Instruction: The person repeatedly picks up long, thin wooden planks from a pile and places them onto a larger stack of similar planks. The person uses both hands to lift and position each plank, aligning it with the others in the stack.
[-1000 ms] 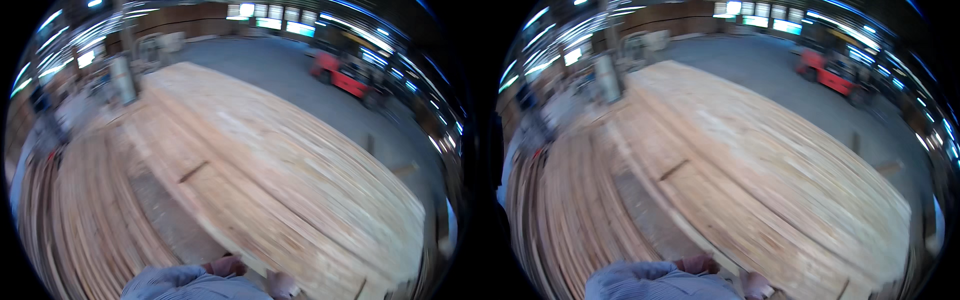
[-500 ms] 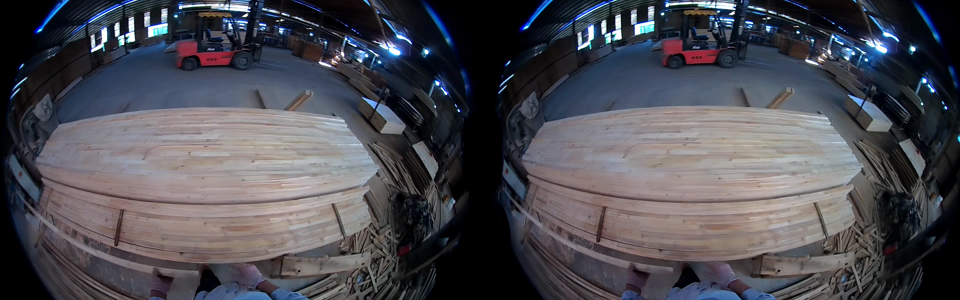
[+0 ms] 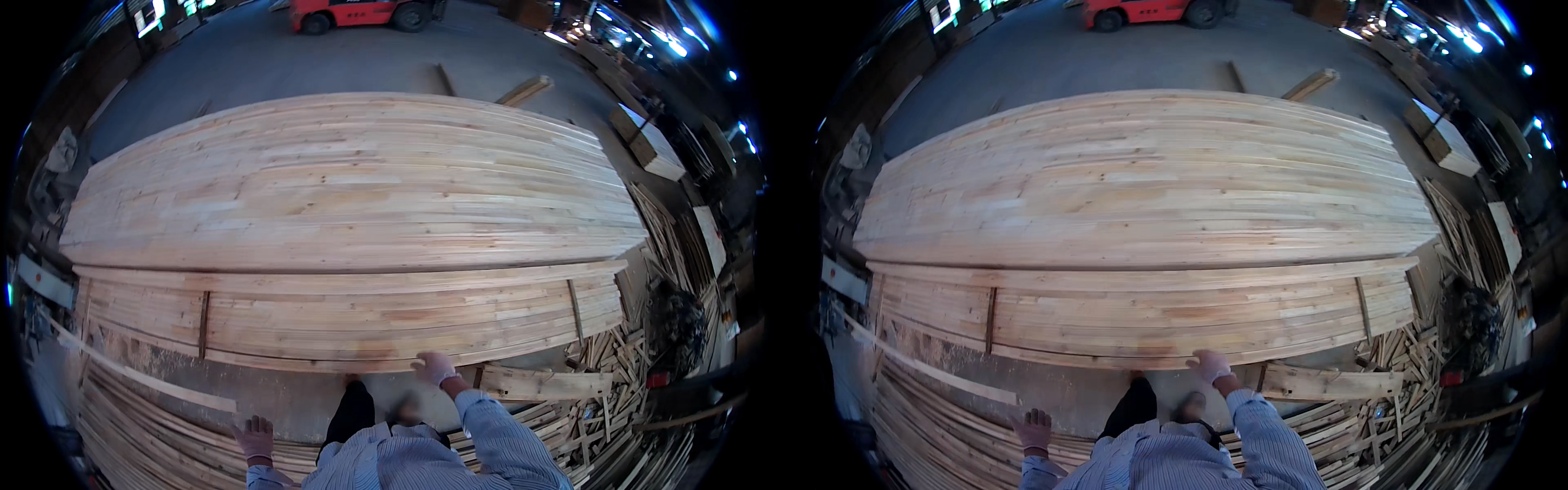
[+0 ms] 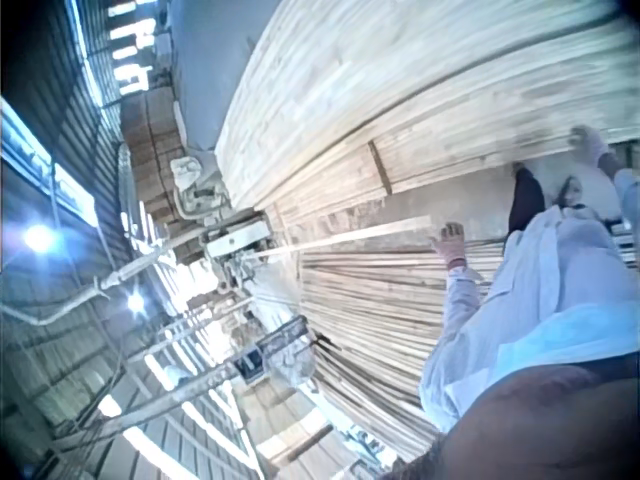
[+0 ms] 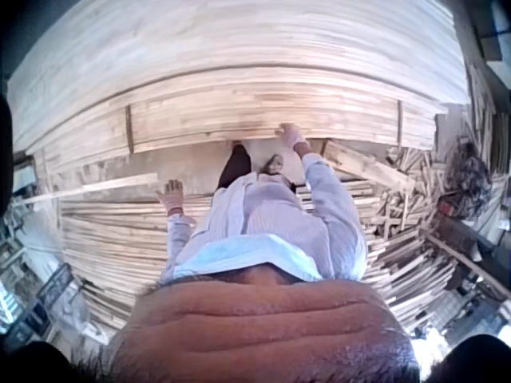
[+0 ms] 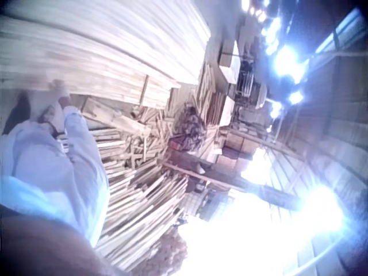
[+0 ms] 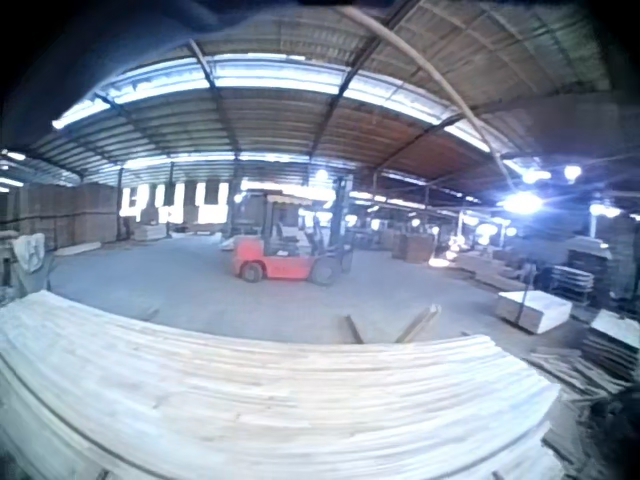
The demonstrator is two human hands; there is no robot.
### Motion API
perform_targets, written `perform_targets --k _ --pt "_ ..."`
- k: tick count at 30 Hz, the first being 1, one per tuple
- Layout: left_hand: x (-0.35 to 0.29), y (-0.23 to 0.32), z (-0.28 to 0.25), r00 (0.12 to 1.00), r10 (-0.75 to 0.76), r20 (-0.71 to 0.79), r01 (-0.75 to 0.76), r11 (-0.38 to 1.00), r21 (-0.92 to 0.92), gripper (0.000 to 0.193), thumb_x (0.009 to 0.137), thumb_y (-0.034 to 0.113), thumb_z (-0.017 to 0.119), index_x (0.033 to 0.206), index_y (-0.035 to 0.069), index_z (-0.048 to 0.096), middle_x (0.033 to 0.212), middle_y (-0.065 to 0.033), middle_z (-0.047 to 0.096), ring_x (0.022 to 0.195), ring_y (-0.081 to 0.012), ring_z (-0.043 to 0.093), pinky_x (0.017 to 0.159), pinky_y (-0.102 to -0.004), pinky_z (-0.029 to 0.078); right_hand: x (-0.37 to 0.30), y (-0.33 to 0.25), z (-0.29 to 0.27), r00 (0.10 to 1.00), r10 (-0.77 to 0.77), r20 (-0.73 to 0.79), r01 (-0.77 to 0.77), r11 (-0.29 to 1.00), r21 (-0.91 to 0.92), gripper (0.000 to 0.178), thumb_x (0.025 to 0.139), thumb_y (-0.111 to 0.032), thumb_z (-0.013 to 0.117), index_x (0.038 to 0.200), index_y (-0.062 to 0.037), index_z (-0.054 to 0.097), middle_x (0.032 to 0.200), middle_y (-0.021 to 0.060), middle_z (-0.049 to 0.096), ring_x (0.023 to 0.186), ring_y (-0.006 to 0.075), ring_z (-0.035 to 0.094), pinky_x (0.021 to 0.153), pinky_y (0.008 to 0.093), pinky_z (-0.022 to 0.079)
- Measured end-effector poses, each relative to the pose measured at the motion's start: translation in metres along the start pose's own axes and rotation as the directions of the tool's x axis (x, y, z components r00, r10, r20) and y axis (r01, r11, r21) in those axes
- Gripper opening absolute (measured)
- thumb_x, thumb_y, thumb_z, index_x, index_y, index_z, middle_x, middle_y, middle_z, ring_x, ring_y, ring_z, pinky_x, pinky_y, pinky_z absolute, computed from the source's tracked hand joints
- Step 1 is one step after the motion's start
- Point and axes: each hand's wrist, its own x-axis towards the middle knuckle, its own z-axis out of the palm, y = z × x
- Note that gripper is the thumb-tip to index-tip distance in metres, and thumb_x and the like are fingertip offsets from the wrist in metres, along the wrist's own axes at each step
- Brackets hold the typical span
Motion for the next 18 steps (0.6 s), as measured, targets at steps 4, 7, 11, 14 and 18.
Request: perform_targets --k 4,7,11,14,18 --pt "-0.011 -0.009 -0.057 0.978 -0.157 0.14 0.148 0.986 0.071 0.052 0.091 0.064 0.048 0.095 0.012 0.051 0.095 -0.0053 0.054 0.09 -0.0272 0.052 0.082 -0.0448 0.043 0.099 -0.012 -0.016 0.996 0.093 -0.011 -0.093 0.984 -0.155 0.05 0.088 -0.051 0.064 0.115 -0.0094 0.069 0.11 0.0182 0.07 0.105 0.0365 0.065 0.092 0.0469 0.051" --pt "-0.033 -0.019 -0.082 0.946 -0.24 0.219 0.134 0.901 0.412 0.05 0.092 0.062 0.043 0.087 0.014 0.052 0.089 -0.0055 0.051 0.085 -0.0267 0.051 0.079 -0.044 0.041 0.171 -0.031 -0.034 0.987 0.158 -0.017 -0.154 0.927 -0.343 0.048 0.089 -0.047 0.065 0.118 -0.0099 0.065 0.111 0.0164 0.069 0.104 0.033 0.066 0.089 0.0466 0.051" --pt "-0.045 -0.031 -0.128 0.992 -0.094 0.086 0.005 0.706 0.708 0.043 0.092 0.057 0.047 0.084 0.015 0.052 0.085 -0.0044 0.049 0.081 -0.0258 0.051 0.076 -0.0448 0.04 0.239 -0.044 -0.047 0.984 0.145 -0.107 -0.18 0.839 -0.513 0.058 0.085 -0.041 0.07 0.132 -0.0111 0.054 0.128 0.0117 0.061 0.117 0.0282 0.06 0.093 0.0418 0.048" --pt "-0.049 -0.028 -0.154 0.997 -0.064 0.034 0.016 0.649 0.761 0.038 0.092 0.053 0.049 0.081 0.016 0.052 0.081 -0.0036 0.047 0.078 -0.025 0.051 0.074 -0.0454 0.04 0.274 -0.037 -0.037 0.986 0.12 -0.117 -0.166 0.781 -0.602 0.064 0.082 -0.038 0.073 0.136 -0.0117 0.051 0.133 0.0112 0.058 0.122 0.0272 0.057 0.096 0.0405 0.046" --pt "-0.047 -0.011 -0.147 0.989 -0.131 0.07 0.035 0.661 0.75 0.021 0.092 0.038 0.054 0.09 0.017 0.056 0.082 -0.0031 0.049 0.08 -0.0253 0.052 0.075 -0.0454 0.042 0.298 -0.021 -0.026 0.989 0.131 -0.063 -0.142 0.769 -0.624 0.064 0.079 -0.036 0.076 0.134 -0.0126 0.054 0.132 0.0111 0.059 0.122 0.0281 0.057 0.099 0.043 0.043"
